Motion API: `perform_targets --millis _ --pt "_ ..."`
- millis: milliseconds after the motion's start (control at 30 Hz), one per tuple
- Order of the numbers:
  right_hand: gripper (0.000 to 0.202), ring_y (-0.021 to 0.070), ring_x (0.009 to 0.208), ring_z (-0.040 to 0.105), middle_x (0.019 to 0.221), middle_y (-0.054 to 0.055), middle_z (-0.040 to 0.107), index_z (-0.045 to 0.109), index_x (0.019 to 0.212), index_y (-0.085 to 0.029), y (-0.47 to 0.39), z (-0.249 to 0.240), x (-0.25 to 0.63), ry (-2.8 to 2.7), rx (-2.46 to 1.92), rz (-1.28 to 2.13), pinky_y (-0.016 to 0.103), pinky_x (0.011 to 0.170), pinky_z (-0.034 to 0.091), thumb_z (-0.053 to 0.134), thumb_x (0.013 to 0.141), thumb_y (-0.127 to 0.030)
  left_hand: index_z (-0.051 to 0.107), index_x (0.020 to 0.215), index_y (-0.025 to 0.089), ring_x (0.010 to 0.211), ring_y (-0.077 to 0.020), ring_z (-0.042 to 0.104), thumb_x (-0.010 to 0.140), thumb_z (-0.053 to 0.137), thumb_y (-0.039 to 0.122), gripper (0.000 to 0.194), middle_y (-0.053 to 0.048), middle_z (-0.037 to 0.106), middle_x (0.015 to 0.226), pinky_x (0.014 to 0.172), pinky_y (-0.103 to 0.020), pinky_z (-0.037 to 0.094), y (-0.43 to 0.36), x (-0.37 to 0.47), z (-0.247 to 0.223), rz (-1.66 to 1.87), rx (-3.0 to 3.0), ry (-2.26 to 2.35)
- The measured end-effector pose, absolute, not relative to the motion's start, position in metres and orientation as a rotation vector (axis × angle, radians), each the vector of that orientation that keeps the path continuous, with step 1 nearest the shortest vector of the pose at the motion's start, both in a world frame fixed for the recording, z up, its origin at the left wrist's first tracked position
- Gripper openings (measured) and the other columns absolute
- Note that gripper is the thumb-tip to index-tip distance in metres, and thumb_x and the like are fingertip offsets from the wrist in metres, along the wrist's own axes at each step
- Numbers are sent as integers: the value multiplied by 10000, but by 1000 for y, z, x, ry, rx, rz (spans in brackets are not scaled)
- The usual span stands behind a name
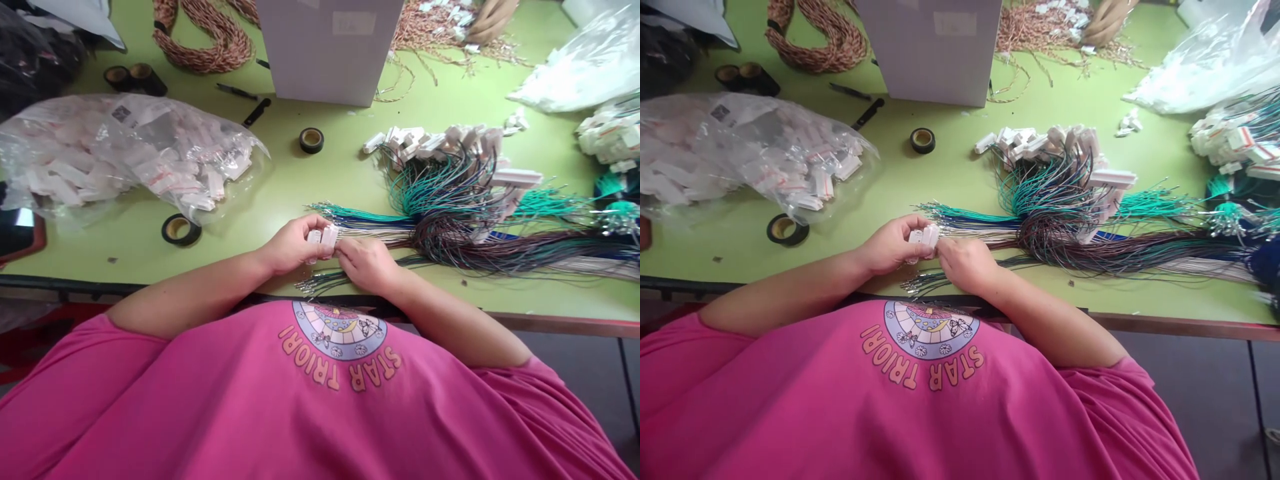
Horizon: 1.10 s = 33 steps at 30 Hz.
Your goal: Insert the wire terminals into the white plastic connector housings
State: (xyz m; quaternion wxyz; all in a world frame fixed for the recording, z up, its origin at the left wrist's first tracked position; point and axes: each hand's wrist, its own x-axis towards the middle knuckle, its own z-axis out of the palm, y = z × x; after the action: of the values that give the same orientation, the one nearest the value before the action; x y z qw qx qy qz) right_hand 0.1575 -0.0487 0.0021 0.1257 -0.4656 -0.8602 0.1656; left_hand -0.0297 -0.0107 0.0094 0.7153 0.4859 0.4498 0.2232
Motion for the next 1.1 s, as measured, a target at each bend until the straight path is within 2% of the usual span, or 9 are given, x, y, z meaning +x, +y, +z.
perform_targets --millis 200,300,433,533,700,933,1100 --pt "276 120 688 560 787 46 691 689 861 -154 -30 23 184 -2417 -1157 767 242 663 372 449 949 -261 548 1006 174 552 -94 582 623 816 194 468 17 619 716 429 -181 388 -9 -33 20 529 1114 1002" --pt "276 146 763 588 849 54 715 727 860 -175 -20 37 208 -2462 -1268 617 260 713 393 473 930 -253 546 1015 173 563 -89 568 624 804 182 469 25 600 729 438 -181 413 -8 -36 22 512 1161 1024" --pt "271 186 766 539 803 88 686 715 712 -169 -14 43 225 -2796 -1552 231 306 718 356 495 870 -178 553 1043 169 591 -92 566 635 778 164 466 22 588 755 447 -183 428 -7 -39 22 448 1234 1058" --pt "271 191 736 520 806 108 681 707 720 -153 -14 40 224 -2945 -1602 125 324 715 338 480 868 -162 549 1056 165 591 -99 566 650 764 173 460 13 587 764 433 -187 419 -7 -39 23 412 1248 1064" --pt "242 199 766 565 859 109 704 705 850 -144 -14 39 219 -2948 -1651 116 327 689 321 469 880 -192 545 1073 163 596 -93 544 652 766 190 477 12 573 763 428 -181 409 -7 -39 24 382 1243 1067" --pt "277 203 792 599 854 88 711 699 799 -176 -13 41 222 -2953 -1648 188 319 663 298 437 885 -205 545 1100 168 623 -95 556 660 761 184 490 5 586 790 431 -170 409 -8 -40 21 348 1235 1069" --pt "262 192 690 586 813 85 716 707 881 -186 -12 41 225 -2771 -1842 259 302 605 282 452 857 -237 542 1104 169 640 -114 591 654 764 181 502 7 597 780 420 -169 405 -8 -40 25 340 1213 1065"
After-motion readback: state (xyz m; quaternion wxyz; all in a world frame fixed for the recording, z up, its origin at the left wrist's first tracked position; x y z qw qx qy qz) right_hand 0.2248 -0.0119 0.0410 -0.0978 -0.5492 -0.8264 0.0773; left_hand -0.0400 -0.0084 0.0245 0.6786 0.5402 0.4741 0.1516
